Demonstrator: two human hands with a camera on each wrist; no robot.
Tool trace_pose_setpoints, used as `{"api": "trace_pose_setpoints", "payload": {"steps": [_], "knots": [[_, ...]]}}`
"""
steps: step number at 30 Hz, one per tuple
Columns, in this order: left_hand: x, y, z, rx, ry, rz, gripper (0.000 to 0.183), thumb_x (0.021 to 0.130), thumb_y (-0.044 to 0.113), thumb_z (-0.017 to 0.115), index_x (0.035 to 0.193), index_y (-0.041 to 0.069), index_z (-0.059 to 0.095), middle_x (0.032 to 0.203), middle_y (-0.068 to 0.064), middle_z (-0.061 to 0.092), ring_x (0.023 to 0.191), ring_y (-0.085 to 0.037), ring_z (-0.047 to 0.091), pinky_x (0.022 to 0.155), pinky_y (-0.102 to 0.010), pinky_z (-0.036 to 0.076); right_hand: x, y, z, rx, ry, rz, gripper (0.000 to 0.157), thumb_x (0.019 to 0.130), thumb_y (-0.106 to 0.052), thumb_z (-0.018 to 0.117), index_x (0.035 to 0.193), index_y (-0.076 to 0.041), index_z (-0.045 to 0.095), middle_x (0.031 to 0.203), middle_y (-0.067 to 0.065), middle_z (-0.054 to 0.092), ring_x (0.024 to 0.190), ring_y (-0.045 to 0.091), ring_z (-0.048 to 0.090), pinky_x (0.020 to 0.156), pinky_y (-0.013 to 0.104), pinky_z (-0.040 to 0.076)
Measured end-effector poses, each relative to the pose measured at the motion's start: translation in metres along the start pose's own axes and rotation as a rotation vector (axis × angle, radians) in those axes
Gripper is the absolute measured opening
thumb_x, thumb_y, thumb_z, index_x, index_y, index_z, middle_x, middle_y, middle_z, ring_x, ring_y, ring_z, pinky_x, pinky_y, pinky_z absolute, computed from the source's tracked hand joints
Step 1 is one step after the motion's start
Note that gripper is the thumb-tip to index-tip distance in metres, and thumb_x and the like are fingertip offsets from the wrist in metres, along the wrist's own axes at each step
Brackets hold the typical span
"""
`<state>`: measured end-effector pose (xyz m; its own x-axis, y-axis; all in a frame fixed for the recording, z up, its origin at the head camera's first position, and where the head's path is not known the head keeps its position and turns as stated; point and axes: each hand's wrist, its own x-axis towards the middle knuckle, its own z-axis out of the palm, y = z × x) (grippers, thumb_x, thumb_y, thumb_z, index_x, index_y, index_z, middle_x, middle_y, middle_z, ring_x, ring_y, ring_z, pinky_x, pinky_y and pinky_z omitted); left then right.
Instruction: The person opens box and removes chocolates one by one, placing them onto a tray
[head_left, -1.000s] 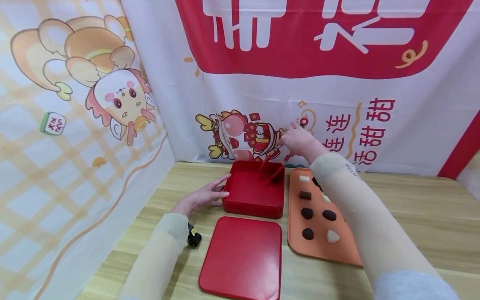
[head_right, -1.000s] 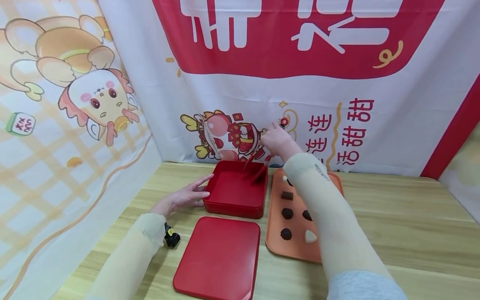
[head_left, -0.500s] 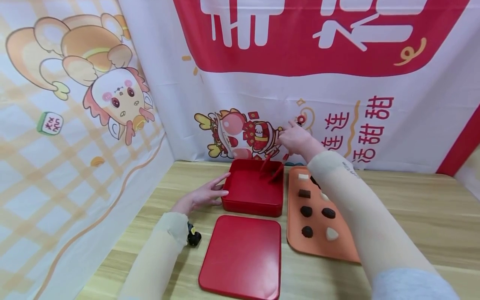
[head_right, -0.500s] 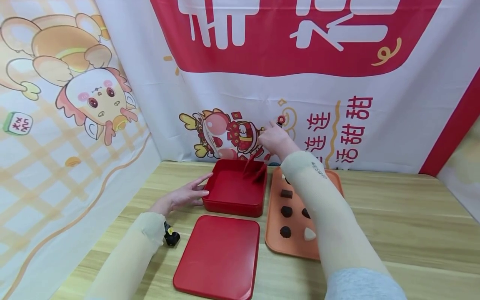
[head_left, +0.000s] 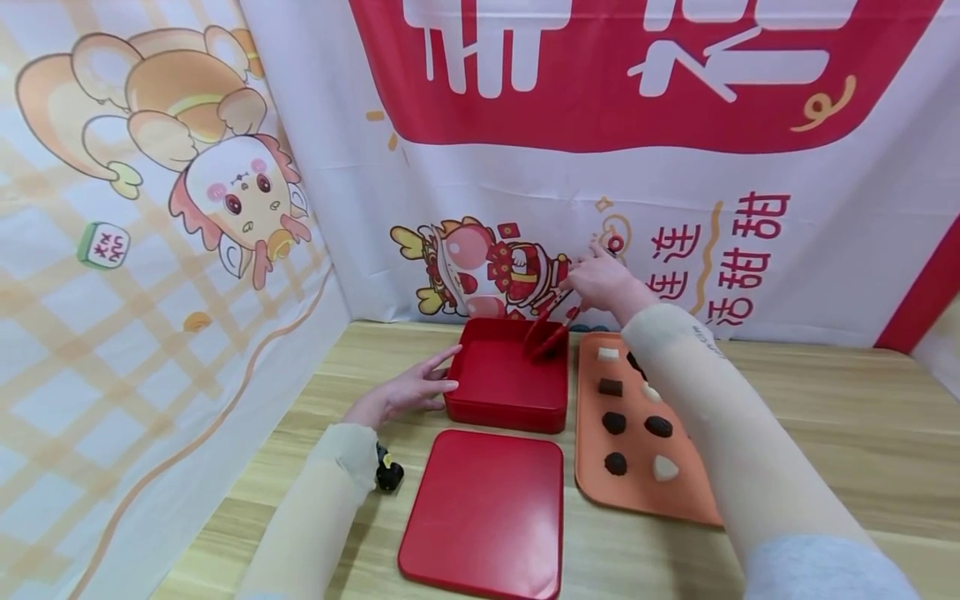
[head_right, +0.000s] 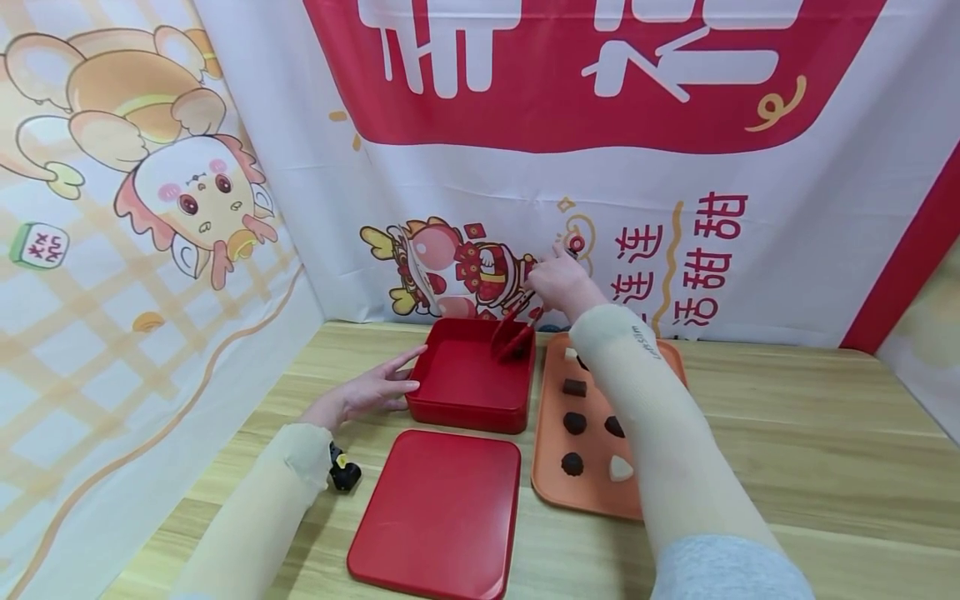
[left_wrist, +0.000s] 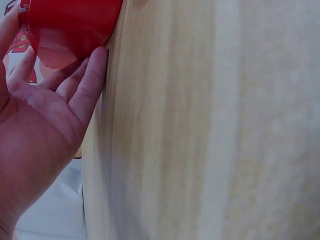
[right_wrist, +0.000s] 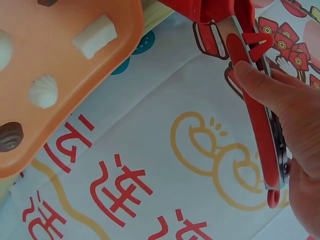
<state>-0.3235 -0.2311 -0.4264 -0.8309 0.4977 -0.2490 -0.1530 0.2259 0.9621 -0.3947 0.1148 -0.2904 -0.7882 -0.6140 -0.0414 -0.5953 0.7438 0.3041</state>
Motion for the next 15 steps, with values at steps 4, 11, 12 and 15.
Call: {"api": "trace_pose_setpoints", "payload": {"steps": [4,11,12,15], "knots": [[0.0,-0.002,-0.001,0.006,0.004,-0.002,0.072,0.098,0.017,0.059,0.156,0.032,0.019,0.157,-0.019,0.02,0.136,-0.038,0.034,0.102,-0.057,0.038,-0.003,0.003,-0.003,0.012,-0.001,0.018,0.051,0.079,-0.018,0.082,0.127,-0.013,0.066,0.123,0.01,0.065,0.122,0.037,0.047,0.113,0.057,0.014],[0.002,-0.003,-0.002,0.007,0.002,-0.002,0.072,0.098,0.018,0.06,0.155,0.034,0.02,0.158,-0.018,0.019,0.137,-0.037,0.032,0.102,-0.058,0.037,-0.007,0.008,-0.021,-0.012,0.016,0.014,0.052,0.08,-0.017,0.081,0.129,-0.012,0.065,0.133,0.017,0.057,0.128,0.04,0.042,0.114,0.057,0.013],[0.002,-0.003,-0.002,0.01,0.001,-0.002,0.072,0.098,0.019,0.06,0.156,0.034,0.02,0.158,-0.018,0.018,0.138,-0.037,0.032,0.102,-0.058,0.037,-0.007,0.008,-0.023,-0.025,0.018,0.009,0.051,0.08,-0.018,0.081,0.128,-0.012,0.065,0.132,0.017,0.057,0.127,0.04,0.043,0.113,0.057,0.013],[0.002,-0.002,-0.002,0.01,0.0,-0.006,0.072,0.097,0.019,0.06,0.155,0.035,0.02,0.158,-0.018,0.018,0.138,-0.037,0.031,0.102,-0.058,0.037,-0.008,0.01,-0.026,-0.032,0.019,0.001,0.05,0.08,-0.017,0.081,0.127,-0.012,0.066,0.132,0.017,0.058,0.127,0.04,0.043,0.113,0.057,0.013]]}}
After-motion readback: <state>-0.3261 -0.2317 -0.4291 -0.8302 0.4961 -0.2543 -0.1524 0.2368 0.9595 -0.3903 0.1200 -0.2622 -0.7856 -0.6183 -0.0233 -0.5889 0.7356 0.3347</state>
